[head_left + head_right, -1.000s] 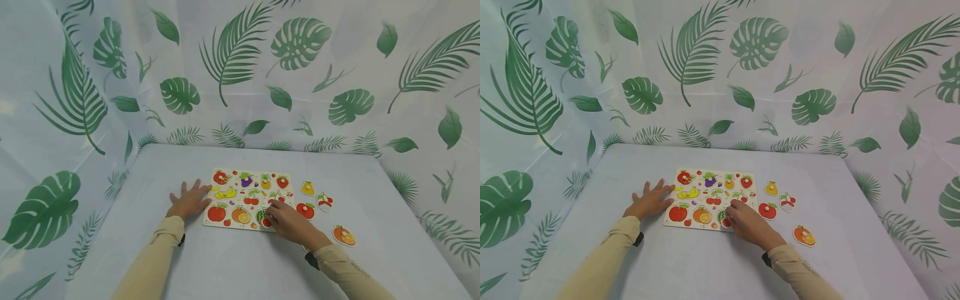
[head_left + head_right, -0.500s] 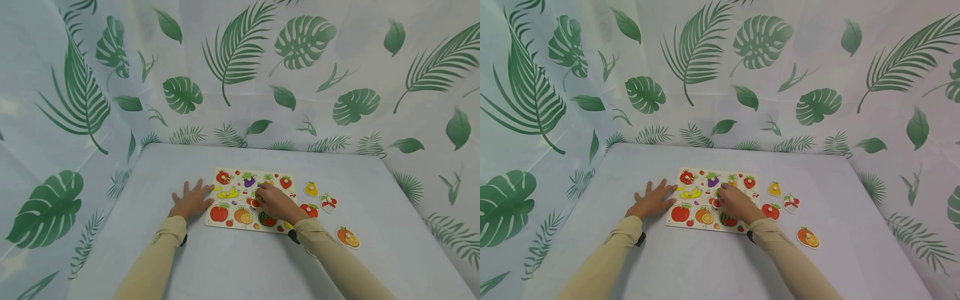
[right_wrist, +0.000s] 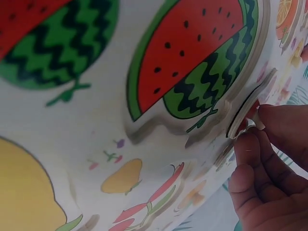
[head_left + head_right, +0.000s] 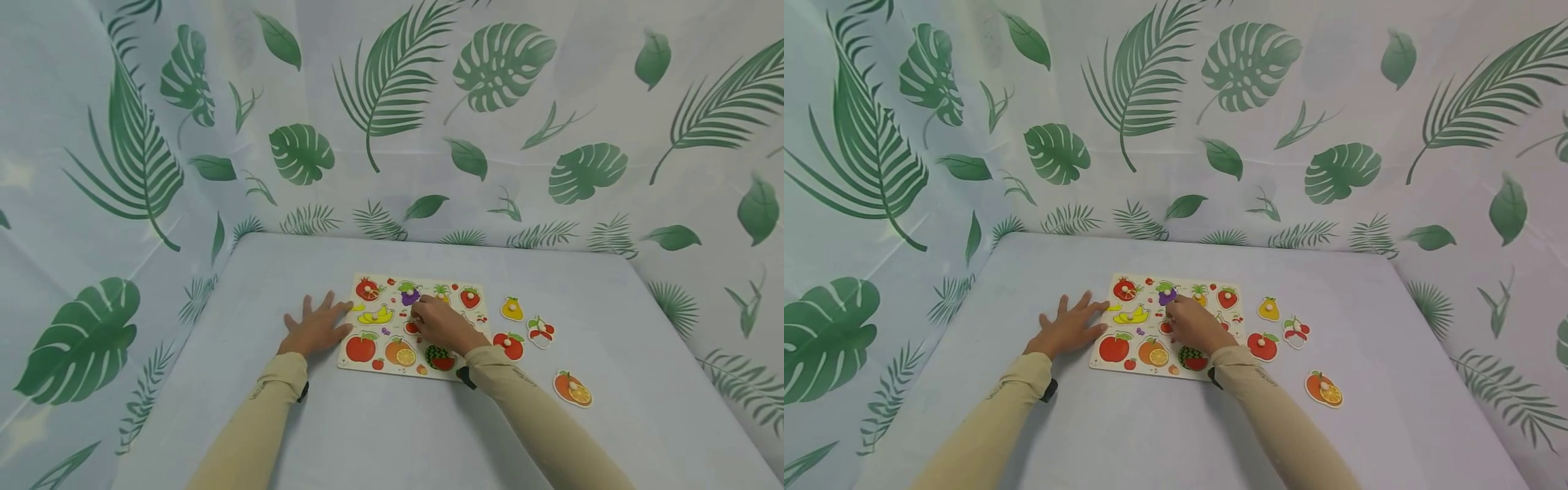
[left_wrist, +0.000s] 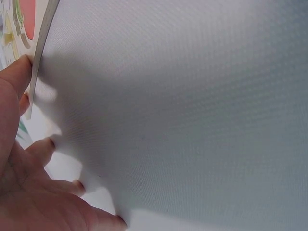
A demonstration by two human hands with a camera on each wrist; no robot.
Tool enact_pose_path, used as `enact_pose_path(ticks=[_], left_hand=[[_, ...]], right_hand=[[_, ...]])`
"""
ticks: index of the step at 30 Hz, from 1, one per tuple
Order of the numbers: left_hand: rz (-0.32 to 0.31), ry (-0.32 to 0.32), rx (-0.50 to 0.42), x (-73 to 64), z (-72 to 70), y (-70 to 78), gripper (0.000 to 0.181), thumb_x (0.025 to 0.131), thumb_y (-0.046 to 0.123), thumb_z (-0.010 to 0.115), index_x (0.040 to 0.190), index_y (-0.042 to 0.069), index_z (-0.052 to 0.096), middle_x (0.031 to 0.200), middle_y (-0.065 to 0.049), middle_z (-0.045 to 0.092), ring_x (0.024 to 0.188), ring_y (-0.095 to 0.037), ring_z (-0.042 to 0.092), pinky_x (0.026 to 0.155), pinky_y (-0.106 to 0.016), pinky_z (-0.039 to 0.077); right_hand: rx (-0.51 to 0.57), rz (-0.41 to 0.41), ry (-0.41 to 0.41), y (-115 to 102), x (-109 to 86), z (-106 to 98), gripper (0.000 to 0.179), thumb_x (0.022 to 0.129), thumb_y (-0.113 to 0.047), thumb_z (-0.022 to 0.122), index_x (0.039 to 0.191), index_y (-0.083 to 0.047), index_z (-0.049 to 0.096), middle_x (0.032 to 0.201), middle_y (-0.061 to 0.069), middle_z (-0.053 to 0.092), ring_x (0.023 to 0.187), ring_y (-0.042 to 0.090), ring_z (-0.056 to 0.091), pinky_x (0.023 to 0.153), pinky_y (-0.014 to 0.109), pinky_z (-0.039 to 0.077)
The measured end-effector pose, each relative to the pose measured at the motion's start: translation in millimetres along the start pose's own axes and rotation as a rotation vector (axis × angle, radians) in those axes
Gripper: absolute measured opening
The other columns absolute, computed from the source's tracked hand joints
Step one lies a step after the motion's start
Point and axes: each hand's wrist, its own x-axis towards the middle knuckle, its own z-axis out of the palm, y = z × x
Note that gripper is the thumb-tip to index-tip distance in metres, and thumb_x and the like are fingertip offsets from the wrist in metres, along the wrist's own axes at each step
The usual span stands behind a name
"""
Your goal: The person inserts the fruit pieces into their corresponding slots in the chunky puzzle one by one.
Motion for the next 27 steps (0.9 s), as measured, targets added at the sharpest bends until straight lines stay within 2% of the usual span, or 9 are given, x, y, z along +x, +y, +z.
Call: enact_pose_path(ticks=[12, 24, 27], left_hand=[[-0.003, 0.013, 0.003, 0.4, 1.3, 0.3, 0.065, 0.106, 0.042, 0.067, 0.166, 0.029, 0.044, 0.178, -0.014, 0.017, 0.159, -0.055, -0.004, 0.114, -0.086, -0.001], [-0.011, 0.011, 0.006, -1.4, -0.1, 3.9, 0.065, 0.106, 0.042, 0.067, 0.166, 0.029, 0.045, 0.178, -0.014, 0.017, 0.159, -0.055, -0.004, 0.114, -0.086, 0.000], [-0.016, 0.015, 0.006, -1.7, 0.2, 4.1, 0.065, 0.106, 0.042, 0.068, 0.165, 0.029, 0.045, 0.178, -0.014, 0.017, 0.159, -0.056, -0.004, 0.114, -0.086, 0.000]], right_hand=[[-0.007, 0.063, 0.000, -3.2, 4.1, 5.9, 0.010, 0.099, -0.003, 0.075, 0.108, -0.001, 0.076, 0.099, 0.006, 0.067, 0.087, 0.019, 0.061, 0.087, 0.035, 0.060], [0.027, 0.092, 0.003, -3.8, 1.6, 5.7, 0.013, 0.099, -0.002, 0.075, 0.112, 0.000, 0.075, 0.104, 0.010, 0.070, 0.090, 0.021, 0.063, 0.090, 0.036, 0.061], [0.031, 0.071, 0.001, -3.4, 0.3, 4.0, 0.014, 0.100, -0.003, 0.074, 0.114, 0.000, 0.075, 0.106, 0.010, 0.070, 0.092, 0.021, 0.064, 0.091, 0.036, 0.060]])
